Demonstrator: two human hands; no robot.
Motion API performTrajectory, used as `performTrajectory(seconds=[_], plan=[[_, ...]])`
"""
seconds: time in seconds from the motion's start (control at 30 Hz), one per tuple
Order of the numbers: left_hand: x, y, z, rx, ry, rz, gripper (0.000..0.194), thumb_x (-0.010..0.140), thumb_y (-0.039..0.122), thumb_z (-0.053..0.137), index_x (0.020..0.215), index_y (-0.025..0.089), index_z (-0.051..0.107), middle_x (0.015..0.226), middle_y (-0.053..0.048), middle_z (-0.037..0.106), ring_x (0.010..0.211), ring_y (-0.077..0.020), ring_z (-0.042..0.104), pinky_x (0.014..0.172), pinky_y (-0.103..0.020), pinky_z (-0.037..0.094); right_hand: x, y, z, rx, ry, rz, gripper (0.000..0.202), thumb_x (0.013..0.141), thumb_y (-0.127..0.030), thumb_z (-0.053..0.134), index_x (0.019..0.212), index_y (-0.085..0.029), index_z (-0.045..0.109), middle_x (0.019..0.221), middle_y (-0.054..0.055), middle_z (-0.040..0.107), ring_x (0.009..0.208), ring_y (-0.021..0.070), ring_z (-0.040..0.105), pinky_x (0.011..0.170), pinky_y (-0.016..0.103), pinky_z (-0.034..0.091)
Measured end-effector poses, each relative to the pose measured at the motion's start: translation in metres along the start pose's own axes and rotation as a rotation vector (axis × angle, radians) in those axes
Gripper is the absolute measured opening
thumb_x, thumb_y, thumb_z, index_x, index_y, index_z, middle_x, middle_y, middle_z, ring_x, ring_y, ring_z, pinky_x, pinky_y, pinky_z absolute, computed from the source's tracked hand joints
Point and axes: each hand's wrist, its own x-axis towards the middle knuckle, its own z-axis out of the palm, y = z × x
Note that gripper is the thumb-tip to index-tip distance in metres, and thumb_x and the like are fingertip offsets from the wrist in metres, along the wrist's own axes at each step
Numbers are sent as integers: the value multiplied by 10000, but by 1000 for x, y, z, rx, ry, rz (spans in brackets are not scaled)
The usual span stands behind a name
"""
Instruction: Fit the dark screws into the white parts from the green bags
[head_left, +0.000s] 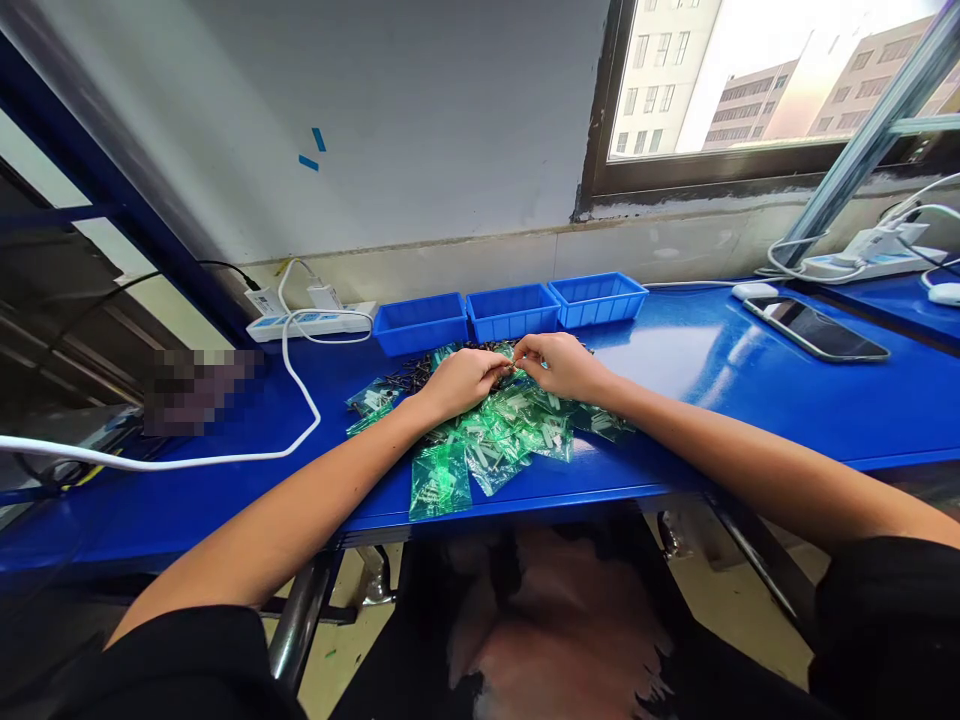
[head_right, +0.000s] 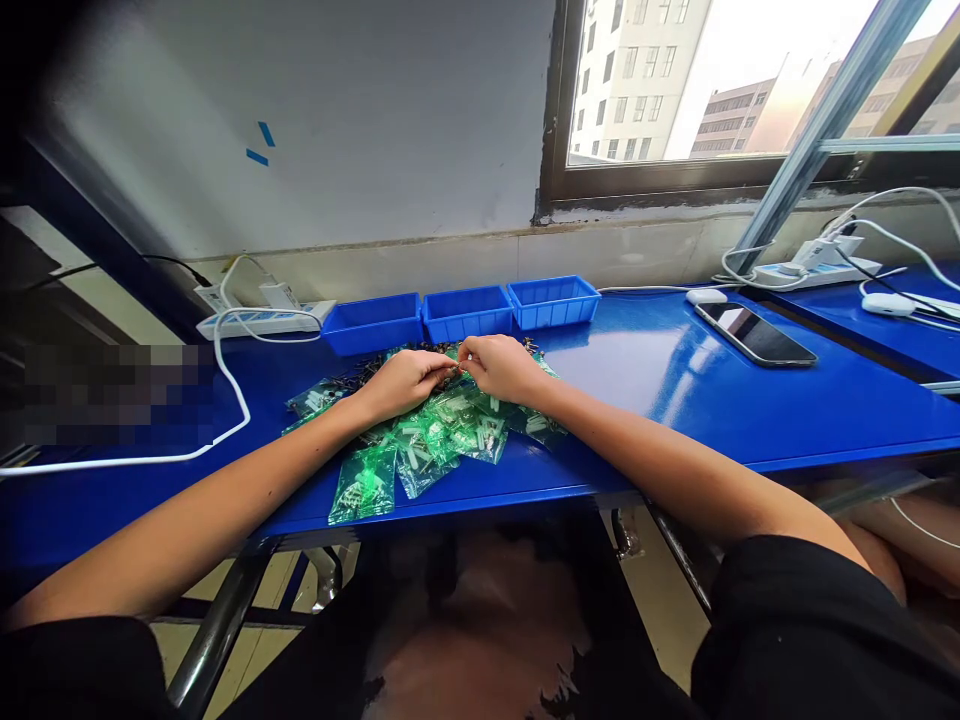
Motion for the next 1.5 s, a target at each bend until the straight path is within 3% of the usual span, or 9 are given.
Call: performTrajectory(seconds=[0.53, 0.77, 1.0, 1.5], plan=[[0, 0, -1, -53, 18, 5, 281, 875, 236, 435, 887, 137, 698, 777, -63, 707, 674, -170, 610, 605, -246, 396, 0, -1, 2, -8, 9, 0, 220, 794, -79, 480, 904, -153, 656, 654, 5, 608, 597, 125, 508, 605, 240, 304], [0, 1, 0, -99, 59, -21, 304, 876, 291, 417, 883, 142, 681, 746, -44, 695, 647, -160, 598, 583, -241, 384, 1, -2, 0, -109, -9, 5, 205, 865, -139, 459, 956, -151, 642, 894, 79, 696, 815, 188, 609, 658, 258, 345], [-1, 6, -1, -83, 66, -126, 289, 829, 312, 516, 1024, 136, 637, 636, -10, 640, 553, -146, 538, 538, -244, 333, -1, -6, -1, -149, -25, 64, 202, 902, -167, 437, 1013, -148, 604, 958, 93, 696, 865, 209, 620, 649, 267, 339], [-3, 4, 0, -206, 118, -43, 318, 843, 368, 464, 779, 141, 678, 552, 0, 578, 520, -116, 484, 509, -227, 296, -1, -4, -2, -46, 13, -9, 147, 866, -163, 475, 964, -149, 584, 715, 27, 628, 645, 144, 521, 585, 243, 283]])
